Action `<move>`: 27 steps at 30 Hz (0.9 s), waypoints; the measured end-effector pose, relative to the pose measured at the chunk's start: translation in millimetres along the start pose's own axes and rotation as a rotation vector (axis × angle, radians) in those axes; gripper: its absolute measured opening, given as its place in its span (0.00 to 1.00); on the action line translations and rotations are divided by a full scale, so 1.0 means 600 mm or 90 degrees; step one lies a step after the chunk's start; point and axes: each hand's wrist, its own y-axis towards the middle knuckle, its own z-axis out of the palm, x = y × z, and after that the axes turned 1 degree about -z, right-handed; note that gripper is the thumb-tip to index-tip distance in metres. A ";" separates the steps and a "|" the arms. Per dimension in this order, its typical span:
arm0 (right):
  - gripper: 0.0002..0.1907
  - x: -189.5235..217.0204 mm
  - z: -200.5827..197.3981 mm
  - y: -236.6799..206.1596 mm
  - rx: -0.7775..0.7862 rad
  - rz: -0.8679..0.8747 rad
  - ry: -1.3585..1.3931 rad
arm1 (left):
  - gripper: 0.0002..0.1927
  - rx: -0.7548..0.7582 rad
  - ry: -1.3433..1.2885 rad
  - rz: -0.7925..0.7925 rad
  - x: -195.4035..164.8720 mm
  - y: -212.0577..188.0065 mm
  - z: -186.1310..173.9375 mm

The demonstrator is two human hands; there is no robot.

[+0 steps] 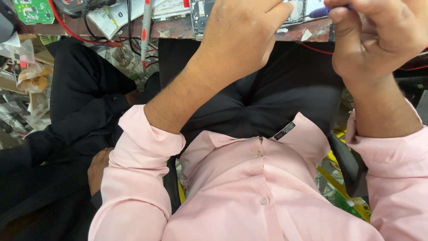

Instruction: The person uses a screwdriver to remove screws from a smartphone's internal frame, then detaches and reattaches a small metal bracket. They handle the phone and a separate back cover, placing them on the workbench. The person continues to unscrew and reposition internal components.

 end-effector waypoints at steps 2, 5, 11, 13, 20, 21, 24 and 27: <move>0.15 0.001 -0.001 0.005 0.000 -0.041 0.005 | 0.13 0.000 0.004 0.002 -0.001 0.001 -0.002; 0.18 0.002 -0.002 -0.002 -0.020 -0.046 0.030 | 0.14 0.006 0.000 0.001 -0.003 0.001 -0.004; 0.21 0.001 0.001 -0.024 -0.070 -0.029 0.046 | 0.13 0.015 0.050 0.030 -0.009 0.002 -0.007; 0.22 -0.002 0.001 -0.023 -0.074 -0.037 0.033 | 0.14 0.032 0.090 0.045 -0.012 0.004 -0.006; 0.18 -0.014 0.005 -0.017 -0.065 0.013 0.003 | 0.16 0.068 0.165 0.045 -0.024 0.011 -0.001; 0.19 -0.018 0.008 -0.018 -0.068 0.014 0.000 | 0.16 0.071 0.170 0.042 -0.026 0.012 -0.001; 0.19 -0.030 0.015 -0.020 -0.070 0.025 0.046 | 0.15 0.072 0.147 0.031 -0.026 0.016 -0.005; 0.19 -0.037 0.023 -0.026 -0.079 0.064 0.101 | 0.19 0.077 0.151 0.023 -0.027 0.020 -0.009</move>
